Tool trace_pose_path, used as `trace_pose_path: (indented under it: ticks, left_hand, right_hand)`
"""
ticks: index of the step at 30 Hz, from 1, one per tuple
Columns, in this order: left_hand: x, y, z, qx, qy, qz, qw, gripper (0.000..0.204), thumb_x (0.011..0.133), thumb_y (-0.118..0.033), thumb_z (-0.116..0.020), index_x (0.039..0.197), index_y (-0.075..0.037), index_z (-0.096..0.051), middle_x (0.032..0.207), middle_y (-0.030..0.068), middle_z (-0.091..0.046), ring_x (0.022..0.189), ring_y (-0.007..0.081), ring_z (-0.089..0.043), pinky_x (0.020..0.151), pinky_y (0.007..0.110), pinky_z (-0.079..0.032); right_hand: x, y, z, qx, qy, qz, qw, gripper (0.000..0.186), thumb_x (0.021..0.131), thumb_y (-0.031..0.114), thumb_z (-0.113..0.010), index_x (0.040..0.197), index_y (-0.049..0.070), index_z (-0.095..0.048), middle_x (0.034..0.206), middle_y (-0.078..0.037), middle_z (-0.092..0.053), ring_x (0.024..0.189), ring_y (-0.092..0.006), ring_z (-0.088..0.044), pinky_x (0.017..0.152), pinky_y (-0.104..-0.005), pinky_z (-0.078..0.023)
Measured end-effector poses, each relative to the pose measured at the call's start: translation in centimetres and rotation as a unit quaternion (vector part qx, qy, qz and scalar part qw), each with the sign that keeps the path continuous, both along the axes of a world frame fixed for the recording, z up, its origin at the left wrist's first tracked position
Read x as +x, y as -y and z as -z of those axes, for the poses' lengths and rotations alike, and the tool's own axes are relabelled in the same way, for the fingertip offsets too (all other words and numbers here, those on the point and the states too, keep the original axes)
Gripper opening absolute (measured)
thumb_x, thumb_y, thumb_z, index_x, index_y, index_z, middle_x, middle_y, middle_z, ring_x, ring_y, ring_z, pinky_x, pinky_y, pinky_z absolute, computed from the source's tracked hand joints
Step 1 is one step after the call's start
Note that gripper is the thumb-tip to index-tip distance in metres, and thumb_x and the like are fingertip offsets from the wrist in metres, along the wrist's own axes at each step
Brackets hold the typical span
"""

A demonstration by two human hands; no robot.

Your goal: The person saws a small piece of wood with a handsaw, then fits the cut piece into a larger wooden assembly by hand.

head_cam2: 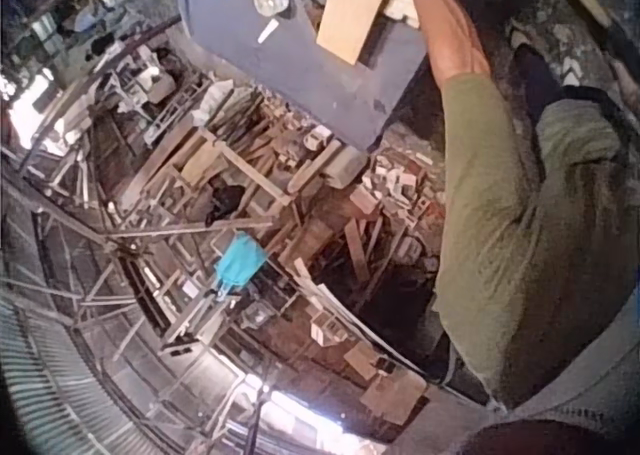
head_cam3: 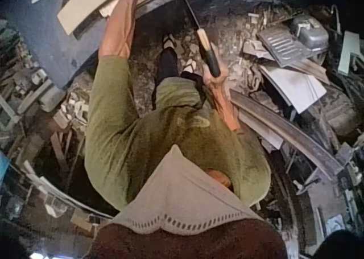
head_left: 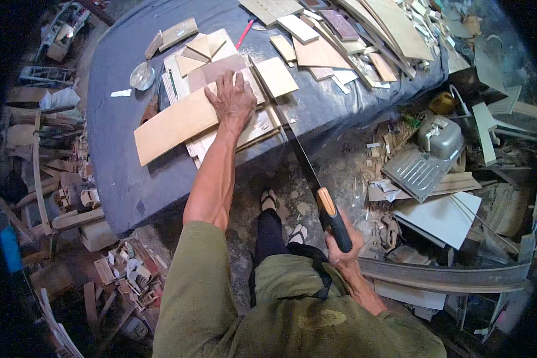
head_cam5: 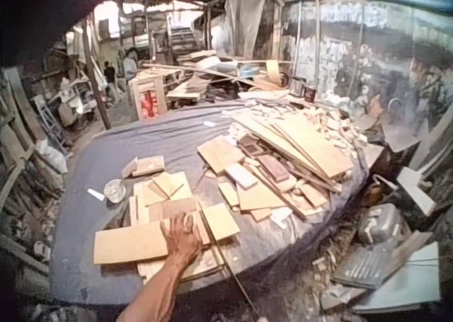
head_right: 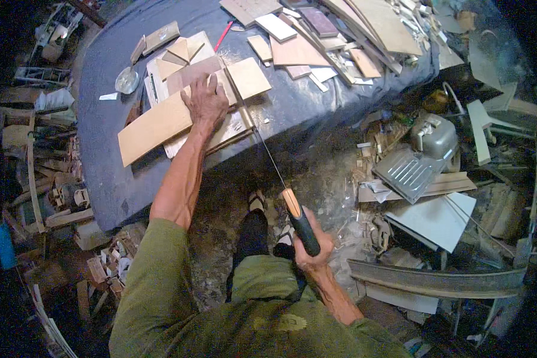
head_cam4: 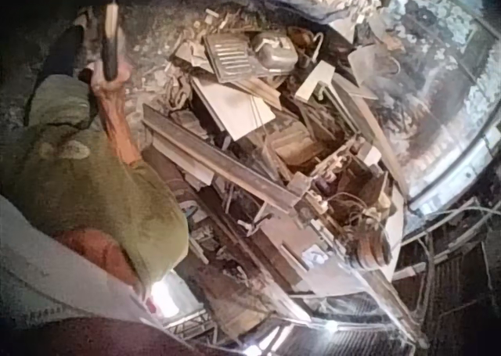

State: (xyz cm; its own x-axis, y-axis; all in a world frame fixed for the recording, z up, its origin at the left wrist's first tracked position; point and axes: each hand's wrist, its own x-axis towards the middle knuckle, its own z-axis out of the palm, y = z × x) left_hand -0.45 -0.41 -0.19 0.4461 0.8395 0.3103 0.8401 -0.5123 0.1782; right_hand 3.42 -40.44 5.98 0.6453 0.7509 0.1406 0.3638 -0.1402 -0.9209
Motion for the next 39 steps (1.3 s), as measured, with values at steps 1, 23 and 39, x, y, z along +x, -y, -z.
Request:
trace_pose_path:
  ticks: [1, 23, 39]
  left_hand:
    - [0.0, 0.0, -0.1, -0.005, 0.002, 0.001, 1.0, 0.041, 0.091, -0.028, -0.055, 0.127, -0.012, -0.063, 0.142, 0.0081, -0.051, 0.135, 0.0296, -0.044, 0.11, 0.07, -0.027]
    - [0.2, -0.3, -0.1, 0.002, 0.003, 0.021, 1.0, 0.041, 0.092, -0.028, -0.054, 0.128, -0.011, -0.062, 0.142, 0.0096, -0.051, 0.134, 0.0307, -0.045, 0.109, 0.07, -0.027]
    - [0.0, -0.2, 0.3, 0.051, 0.035, 0.014, 0.998, 0.037, 0.091, -0.025, -0.058, 0.123, -0.008, -0.064, 0.132, 0.0082, -0.055, 0.129, 0.0272, -0.047, 0.106, 0.07, -0.027]
  right_hand:
    - [-0.3, 0.4, 0.1, -0.017, 0.002, 0.015, 1.0, 0.057, 0.078, -0.003, -0.065, 0.135, 0.001, -0.061, 0.084, -0.012, -0.071, 0.07, -0.0121, -0.066, 0.067, -0.026, -0.052]
    - [1.5, -8.7, -0.9, 0.004, -0.033, 0.023, 0.999, 0.058, 0.079, -0.004, -0.064, 0.136, 0.007, -0.062, 0.086, -0.008, -0.069, 0.072, -0.0085, -0.062, 0.067, -0.024, -0.05]
    - [2.1, -8.5, -1.6, 0.027, -0.044, 0.034, 0.998, 0.055, 0.08, -0.002, -0.067, 0.135, 0.001, -0.061, 0.092, -0.012, -0.073, 0.074, -0.0106, -0.064, 0.069, -0.0253, -0.052]
